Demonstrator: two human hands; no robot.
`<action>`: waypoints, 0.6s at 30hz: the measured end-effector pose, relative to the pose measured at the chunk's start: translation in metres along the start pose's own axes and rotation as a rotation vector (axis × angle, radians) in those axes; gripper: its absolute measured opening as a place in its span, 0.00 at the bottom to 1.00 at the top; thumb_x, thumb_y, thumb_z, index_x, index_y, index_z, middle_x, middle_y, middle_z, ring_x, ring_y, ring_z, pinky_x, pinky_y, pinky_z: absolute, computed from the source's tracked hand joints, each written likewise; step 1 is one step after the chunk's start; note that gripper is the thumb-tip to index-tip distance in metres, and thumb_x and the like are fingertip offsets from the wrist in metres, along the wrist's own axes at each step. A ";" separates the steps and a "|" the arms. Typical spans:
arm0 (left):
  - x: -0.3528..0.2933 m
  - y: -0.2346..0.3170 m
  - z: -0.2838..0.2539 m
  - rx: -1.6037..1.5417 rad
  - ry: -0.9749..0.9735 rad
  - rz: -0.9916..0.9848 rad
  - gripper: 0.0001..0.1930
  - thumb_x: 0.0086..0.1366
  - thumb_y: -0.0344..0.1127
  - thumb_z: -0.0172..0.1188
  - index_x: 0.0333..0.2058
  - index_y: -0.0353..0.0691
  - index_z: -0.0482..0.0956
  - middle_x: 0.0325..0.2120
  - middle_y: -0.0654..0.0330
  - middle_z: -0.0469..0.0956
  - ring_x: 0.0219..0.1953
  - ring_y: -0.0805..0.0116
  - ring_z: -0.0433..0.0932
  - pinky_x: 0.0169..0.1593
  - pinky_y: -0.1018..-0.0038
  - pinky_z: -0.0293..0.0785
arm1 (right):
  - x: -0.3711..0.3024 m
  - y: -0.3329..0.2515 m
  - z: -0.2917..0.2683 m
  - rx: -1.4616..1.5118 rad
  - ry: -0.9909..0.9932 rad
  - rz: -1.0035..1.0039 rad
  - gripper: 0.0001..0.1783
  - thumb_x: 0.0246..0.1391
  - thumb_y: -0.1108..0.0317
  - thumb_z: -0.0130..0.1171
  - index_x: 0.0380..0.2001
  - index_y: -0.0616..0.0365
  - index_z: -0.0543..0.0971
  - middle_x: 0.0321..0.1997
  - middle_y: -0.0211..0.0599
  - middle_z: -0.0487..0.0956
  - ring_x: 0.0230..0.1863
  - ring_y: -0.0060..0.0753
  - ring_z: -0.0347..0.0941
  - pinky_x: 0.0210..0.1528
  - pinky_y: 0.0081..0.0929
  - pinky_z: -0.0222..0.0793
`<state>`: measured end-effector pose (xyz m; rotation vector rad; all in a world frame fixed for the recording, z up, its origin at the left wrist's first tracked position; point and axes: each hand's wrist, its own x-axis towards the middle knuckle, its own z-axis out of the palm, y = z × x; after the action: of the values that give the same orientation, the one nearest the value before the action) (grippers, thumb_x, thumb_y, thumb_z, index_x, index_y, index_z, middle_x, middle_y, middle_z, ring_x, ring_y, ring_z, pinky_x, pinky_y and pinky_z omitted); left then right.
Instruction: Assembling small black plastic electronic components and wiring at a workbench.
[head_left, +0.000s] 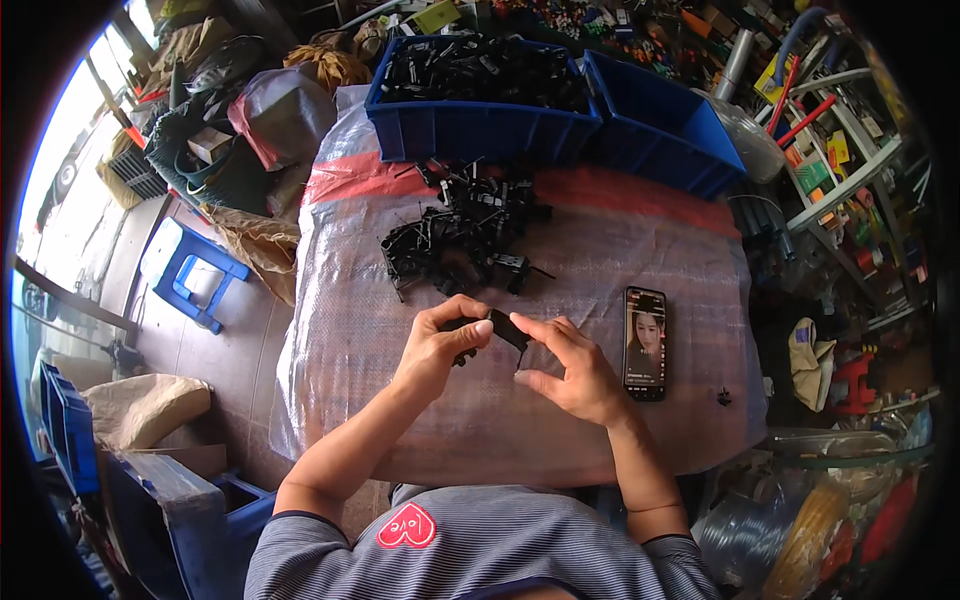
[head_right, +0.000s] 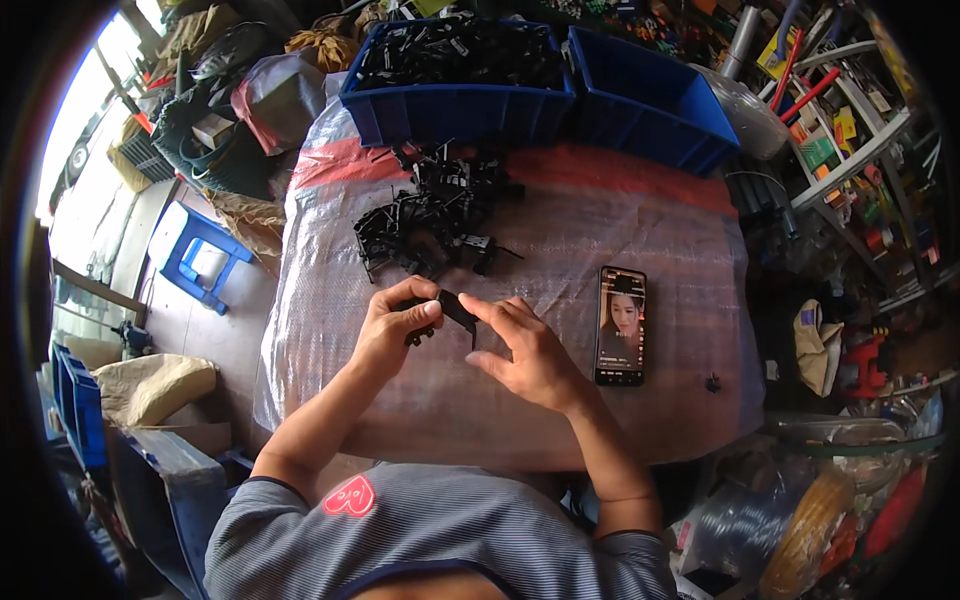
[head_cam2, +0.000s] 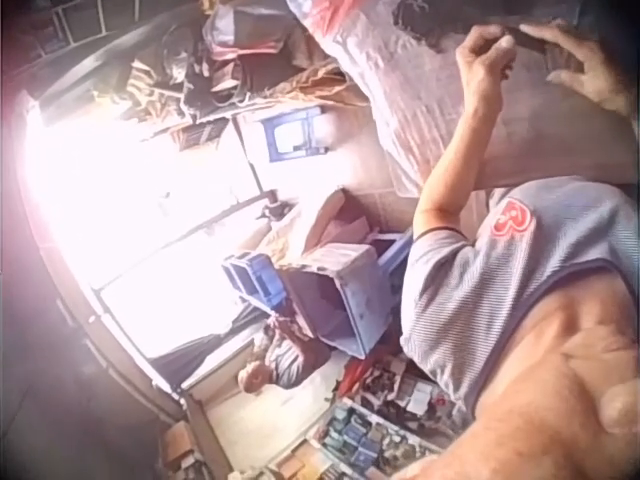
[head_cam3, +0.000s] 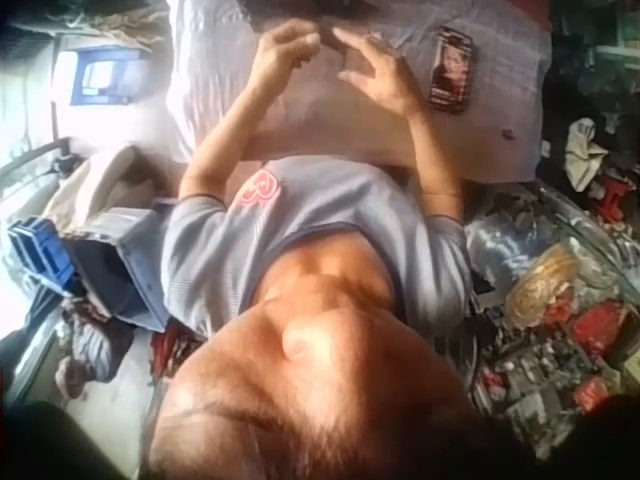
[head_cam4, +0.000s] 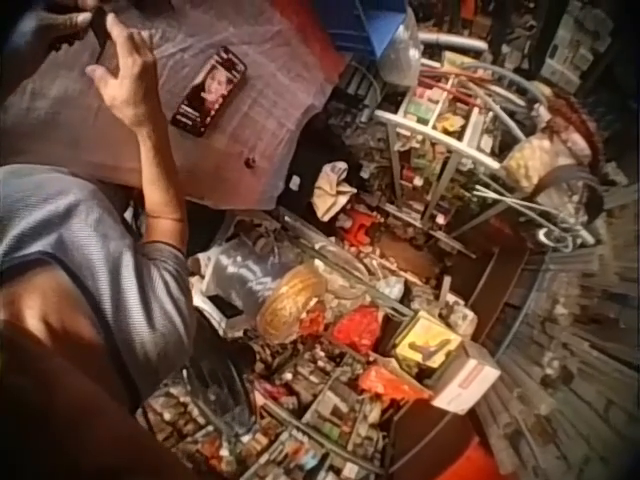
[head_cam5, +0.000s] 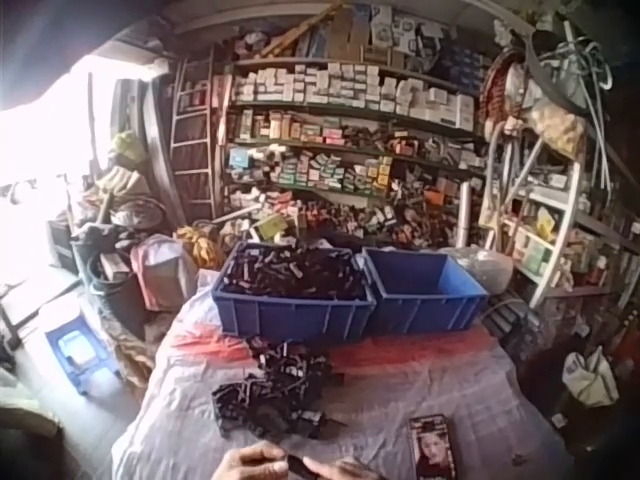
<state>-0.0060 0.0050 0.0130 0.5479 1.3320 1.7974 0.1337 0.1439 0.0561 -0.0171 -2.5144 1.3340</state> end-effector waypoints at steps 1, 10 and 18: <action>0.000 0.001 0.004 -0.090 0.014 -0.065 0.09 0.54 0.35 0.62 0.31 0.38 0.75 0.19 0.68 0.72 0.23 0.82 0.67 0.28 0.85 0.60 | -0.001 -0.001 0.001 -0.156 0.041 -0.073 0.30 0.38 0.73 0.64 0.49 0.63 0.68 0.44 0.39 0.73 0.40 0.36 0.68 0.44 0.30 0.65; 0.007 -0.007 -0.004 -0.203 -0.052 -0.277 0.05 0.56 0.32 0.58 0.28 0.37 0.75 0.20 0.63 0.73 0.21 0.74 0.71 0.26 0.80 0.65 | 0.003 0.000 0.002 -0.335 -0.017 -0.178 0.34 0.35 0.66 0.66 0.49 0.65 0.68 0.40 0.42 0.72 0.40 0.40 0.69 0.43 0.30 0.67; 0.004 -0.011 0.006 -0.169 -0.073 -0.313 0.06 0.57 0.33 0.58 0.28 0.37 0.75 0.19 0.65 0.72 0.20 0.77 0.70 0.23 0.82 0.62 | -0.001 0.005 0.015 -0.561 0.012 -0.201 0.30 0.37 0.70 0.64 0.47 0.66 0.68 0.37 0.42 0.72 0.37 0.41 0.70 0.42 0.32 0.68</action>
<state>0.0003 0.0130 0.0046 0.2911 1.1340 1.5970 0.1297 0.1346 0.0438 0.1056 -2.7062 0.5253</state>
